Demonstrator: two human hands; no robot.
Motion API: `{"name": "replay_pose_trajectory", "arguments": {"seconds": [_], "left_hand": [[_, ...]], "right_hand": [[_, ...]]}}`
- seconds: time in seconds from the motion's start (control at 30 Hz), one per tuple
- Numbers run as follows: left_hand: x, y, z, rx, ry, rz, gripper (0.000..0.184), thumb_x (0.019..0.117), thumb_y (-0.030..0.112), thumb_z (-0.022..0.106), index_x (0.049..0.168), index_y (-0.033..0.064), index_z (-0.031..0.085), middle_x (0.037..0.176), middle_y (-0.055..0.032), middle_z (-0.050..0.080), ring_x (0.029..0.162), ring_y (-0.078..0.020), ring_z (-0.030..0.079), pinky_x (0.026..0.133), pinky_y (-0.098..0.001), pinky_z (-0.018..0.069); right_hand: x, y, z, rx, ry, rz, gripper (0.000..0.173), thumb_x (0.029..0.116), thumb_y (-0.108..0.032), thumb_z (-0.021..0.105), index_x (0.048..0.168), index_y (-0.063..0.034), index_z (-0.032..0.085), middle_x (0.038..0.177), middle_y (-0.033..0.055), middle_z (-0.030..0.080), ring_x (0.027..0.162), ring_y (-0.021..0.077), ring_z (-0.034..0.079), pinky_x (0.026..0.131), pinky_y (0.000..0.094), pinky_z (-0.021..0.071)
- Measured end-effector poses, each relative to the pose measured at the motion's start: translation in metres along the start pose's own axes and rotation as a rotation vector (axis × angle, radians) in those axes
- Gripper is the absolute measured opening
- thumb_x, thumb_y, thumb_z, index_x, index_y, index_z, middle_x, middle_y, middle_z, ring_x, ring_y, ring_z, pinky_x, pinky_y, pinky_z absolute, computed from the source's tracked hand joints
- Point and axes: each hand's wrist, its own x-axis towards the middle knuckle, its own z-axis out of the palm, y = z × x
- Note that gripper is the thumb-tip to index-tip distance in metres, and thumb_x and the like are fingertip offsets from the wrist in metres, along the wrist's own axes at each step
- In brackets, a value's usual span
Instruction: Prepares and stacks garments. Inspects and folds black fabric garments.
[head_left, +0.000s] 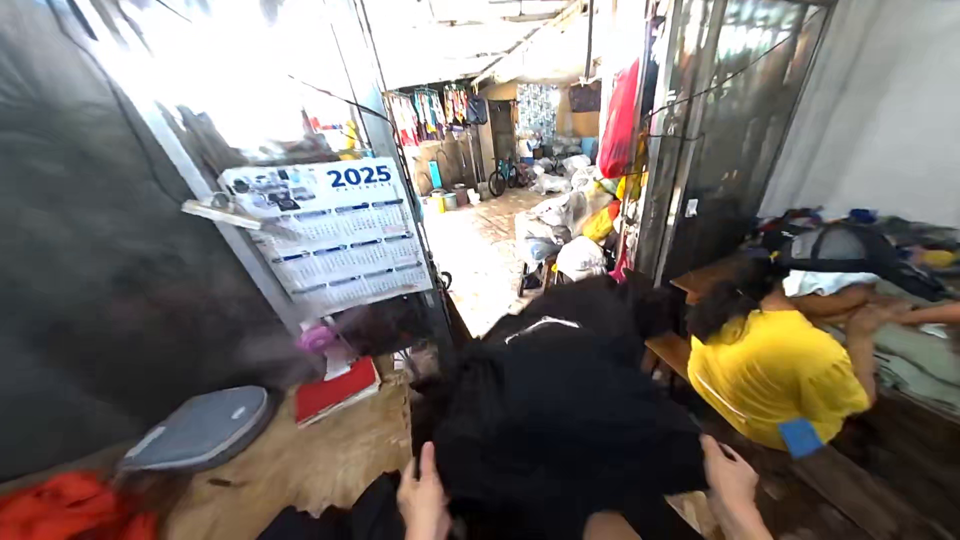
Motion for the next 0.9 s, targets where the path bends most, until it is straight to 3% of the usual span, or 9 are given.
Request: {"name": "replay_pose_trajectory", "arguments": {"seconds": [0.07, 0.17, 0.23, 0.33, 0.4, 0.47, 0.57, 0.7, 0.9], "left_hand": [[-0.001, -0.01, -0.023, 0.023, -0.015, -0.063, 0.052, 0.1035, 0.036, 0.06, 0.133, -0.0074, 0.06, 0.125, -0.0268, 0.065, 0.112, -0.0302, 0.066, 0.097, -0.0537, 0.0533], [-0.027, 0.082, -0.072, -0.211, 0.022, 0.046, 0.043, 0.1087, 0.026, 0.047, 0.135, -0.0078, 0.048, 0.114, -0.0054, 0.063, 0.101, -0.0006, 0.063, 0.094, -0.0269, 0.0543], [-0.036, 0.132, -0.069, -0.304, -0.033, 0.231, 0.03, 0.11, 0.024, 0.043, 0.128, 0.0001, 0.049, 0.108, 0.0087, 0.065, 0.101, 0.0061, 0.064, 0.096, -0.0215, 0.055], [-0.088, 0.127, -0.002, -0.202, -0.102, 0.176, 0.031, 0.1035, 0.022, 0.059, 0.121, -0.0032, 0.066, 0.11, -0.0066, 0.073, 0.104, -0.0116, 0.068, 0.096, -0.0357, 0.0557], [-0.068, 0.12, 0.016, -0.155, -0.149, 0.055, 0.043, 0.1038, 0.028, 0.059, 0.129, -0.0066, 0.061, 0.121, -0.0185, 0.069, 0.112, -0.0223, 0.067, 0.1, -0.0457, 0.0538], [-0.009, 0.116, -0.006, -0.162, -0.151, 0.066, 0.048, 0.106, 0.036, 0.055, 0.133, -0.0041, 0.055, 0.117, -0.0135, 0.068, 0.104, -0.0163, 0.068, 0.09, -0.0414, 0.0584], [0.02, 0.15, 0.029, -0.313, 0.002, 0.044, 0.038, 0.1062, 0.028, 0.056, 0.126, -0.0039, 0.062, 0.105, -0.0115, 0.071, 0.091, -0.0141, 0.071, 0.083, -0.0374, 0.0608], [0.055, 0.195, 0.074, -0.388, -0.108, -0.138, 0.043, 0.1045, 0.041, 0.057, 0.131, 0.0069, 0.059, 0.093, -0.0109, 0.069, 0.067, -0.0157, 0.064, 0.054, -0.0317, 0.0521], [0.048, 0.248, 0.034, -0.324, -0.282, -0.005, 0.044, 0.102, 0.051, 0.056, 0.118, 0.0111, 0.066, 0.091, -0.0051, 0.073, 0.074, -0.0156, 0.07, 0.06, -0.035, 0.0593]], "right_hand": [[0.008, 0.009, -0.036, 0.0, 0.009, 0.126, 0.042, 0.0977, -0.028, 0.067, 0.118, 0.0087, 0.067, 0.113, 0.0297, 0.068, 0.106, 0.0381, 0.066, 0.094, 0.0599, 0.052], [0.005, -0.088, -0.102, 0.222, 0.002, -0.151, 0.029, 0.1011, -0.023, 0.059, 0.11, 0.0051, 0.063, 0.098, 0.0053, 0.066, 0.092, 0.0066, 0.064, 0.087, 0.032, 0.057], [0.007, -0.142, -0.105, 0.388, -0.065, -0.314, 0.024, 0.1037, -0.021, 0.054, 0.111, 0.0011, 0.06, 0.096, -0.0047, 0.065, 0.091, -0.0013, 0.064, 0.088, 0.0258, 0.0571], [-0.046, -0.136, -0.013, 0.39, 0.082, -0.455, 0.022, 0.0989, -0.015, 0.058, 0.101, 0.0057, 0.067, 0.087, 0.0023, 0.071, 0.081, 0.0016, 0.065, 0.078, 0.0224, 0.0562], [-0.04, -0.14, 0.001, 0.321, 0.109, -0.327, 0.03, 0.0993, -0.016, 0.061, 0.104, 0.013, 0.067, 0.091, 0.0149, 0.071, 0.084, 0.0126, 0.068, 0.082, 0.0311, 0.058], [0.011, -0.154, -0.053, 0.174, -0.044, -0.217, 0.032, 0.1019, -0.024, 0.057, 0.109, 0.007, 0.064, 0.098, 0.0086, 0.067, 0.091, 0.0087, 0.065, 0.087, 0.0329, 0.057], [0.051, -0.164, -0.048, 0.231, 0.109, -0.161, 0.024, 0.0976, -0.022, 0.063, 0.094, 0.001, 0.066, 0.081, 0.0014, 0.06, 0.074, 0.0048, 0.058, 0.071, 0.0308, 0.0535], [0.064, -0.218, -0.029, 0.296, 0.052, -0.027, 0.039, 0.1023, -0.034, 0.06, 0.118, 0.0015, 0.061, 0.099, 0.0092, 0.062, 0.086, 0.0134, 0.061, 0.079, 0.0396, 0.054], [0.071, -0.235, -0.095, 0.632, -0.186, -0.24, 0.03, 0.1103, -0.039, 0.037, 0.125, -0.016, 0.051, 0.098, -0.0081, 0.063, 0.085, -0.0009, 0.064, 0.076, 0.0231, 0.0564]]}}
